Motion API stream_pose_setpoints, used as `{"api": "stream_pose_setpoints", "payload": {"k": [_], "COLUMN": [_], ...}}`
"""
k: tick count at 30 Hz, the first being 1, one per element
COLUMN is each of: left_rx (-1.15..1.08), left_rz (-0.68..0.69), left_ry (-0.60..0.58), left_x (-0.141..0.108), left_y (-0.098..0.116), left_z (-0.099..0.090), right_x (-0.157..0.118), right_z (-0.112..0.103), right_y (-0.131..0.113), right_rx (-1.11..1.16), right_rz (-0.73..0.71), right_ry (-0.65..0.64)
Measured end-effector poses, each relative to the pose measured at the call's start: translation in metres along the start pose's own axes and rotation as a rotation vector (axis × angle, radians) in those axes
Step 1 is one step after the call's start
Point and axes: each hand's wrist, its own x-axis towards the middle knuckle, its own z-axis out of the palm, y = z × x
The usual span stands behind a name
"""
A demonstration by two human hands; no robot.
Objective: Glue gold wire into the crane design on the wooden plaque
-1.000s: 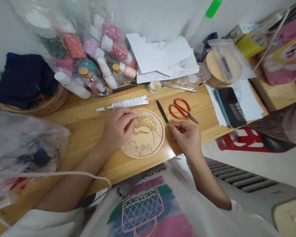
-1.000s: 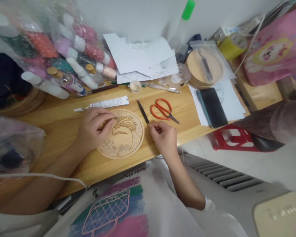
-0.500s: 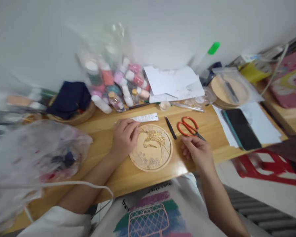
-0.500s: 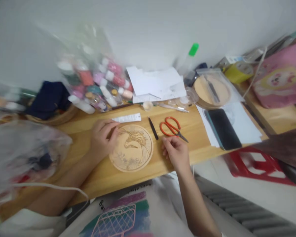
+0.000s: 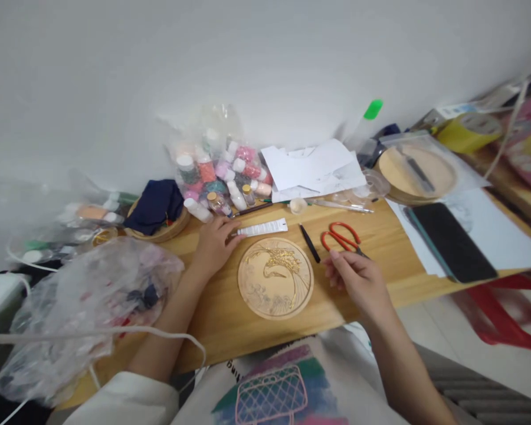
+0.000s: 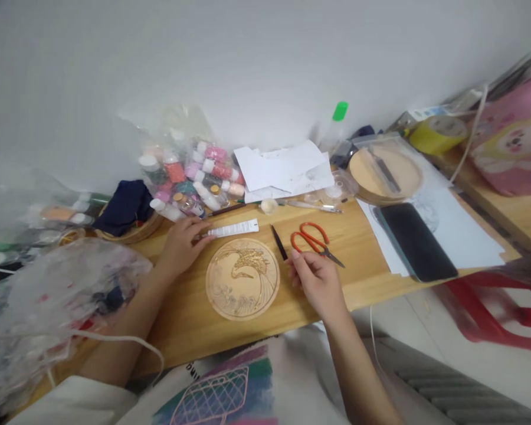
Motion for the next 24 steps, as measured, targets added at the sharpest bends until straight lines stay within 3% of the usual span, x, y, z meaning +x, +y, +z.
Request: {"api": "stream_pose_setpoints", "payload": {"k": [6, 11, 15, 18, 21, 24], "left_rx": [-0.074, -0.114, -0.209, -0.312, -0.365, -0.406], "left_rz": [0.038, 0.053, 0.11, 0.205, 0.305, 0.318], "left_ry": [-0.103, -0.048, -0.025, -0.098, -0.232, -0.285], "left_x": [0.01, 0.02, 0.026, 0.029, 0.034, 0.04], "left_y": [-0.004, -0.004, 0.03, 0.07, 0.101, 0.113], "left_z": [-0.001, -0.017, -0.03, -0.03, -0.022, -0.014], "right_x": [-0.009, -0.014, -0.011, -0.005, 0.001, 0.008], "right_z": [-0.003, -0.005, 0.009, 0.025, 0.038, 0.043], "right_y": [0.001, -0.001, -0.007, -0.014, -0.019, -0.02], "right_rx": [0.033, 0.079, 0.145, 0.334, 0.423, 0.396], "right_rz": [-0.101, -0.089, -0.056, -0.036, -0.062, -0.123], "right_ry": [0.069, 0.066, -0.092, -0.16, -0.086, 0.037]}}
